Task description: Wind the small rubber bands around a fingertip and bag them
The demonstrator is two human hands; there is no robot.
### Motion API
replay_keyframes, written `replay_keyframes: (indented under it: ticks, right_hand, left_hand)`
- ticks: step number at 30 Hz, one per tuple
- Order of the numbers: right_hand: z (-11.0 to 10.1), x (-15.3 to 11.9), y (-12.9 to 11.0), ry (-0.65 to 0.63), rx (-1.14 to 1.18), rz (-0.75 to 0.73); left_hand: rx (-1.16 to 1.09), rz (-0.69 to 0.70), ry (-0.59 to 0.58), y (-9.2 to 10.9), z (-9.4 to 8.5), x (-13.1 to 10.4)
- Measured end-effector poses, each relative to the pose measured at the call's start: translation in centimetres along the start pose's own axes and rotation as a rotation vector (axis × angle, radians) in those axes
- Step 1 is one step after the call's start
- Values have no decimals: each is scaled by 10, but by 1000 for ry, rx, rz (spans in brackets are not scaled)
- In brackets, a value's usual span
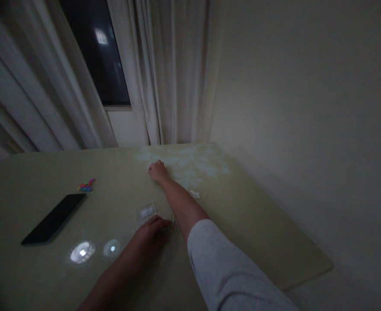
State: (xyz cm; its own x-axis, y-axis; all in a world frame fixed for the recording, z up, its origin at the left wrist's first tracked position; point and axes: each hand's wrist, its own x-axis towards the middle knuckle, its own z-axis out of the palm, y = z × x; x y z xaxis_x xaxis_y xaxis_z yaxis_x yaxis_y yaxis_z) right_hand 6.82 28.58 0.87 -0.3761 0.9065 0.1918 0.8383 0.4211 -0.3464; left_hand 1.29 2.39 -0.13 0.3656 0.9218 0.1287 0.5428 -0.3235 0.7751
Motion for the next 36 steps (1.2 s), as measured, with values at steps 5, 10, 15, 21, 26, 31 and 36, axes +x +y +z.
replay_keyframes:
  ticks: [5,10,15,21,26,31,36]
  right_hand:
    - [-9,-5,-5,-75,-32,-78]
    - [-42,-29,-7,-136,50,-220]
    - [-90,-121,22,-206,212,-393]
    - [-118,-239,55,-338,353,-450]
    - [-122,-268,62,-438,514,-415]
    - [-116,-271,62,-486,484,-301]
    - [-96,-276,50,-362,396,-229]
  left_hand:
    - [-27,-17,-1,3,-2,-1]
    - [-23,-71,13,-1,-7,-4]
    - [7,-105,-6,2,0,-5]
    - [24,-100,19,14,7,-1]
    - [27,-110,28,6,4,-6]
    - [100,-78,-20,2,10,-2]
    - [137,-69,7,5,20,16]
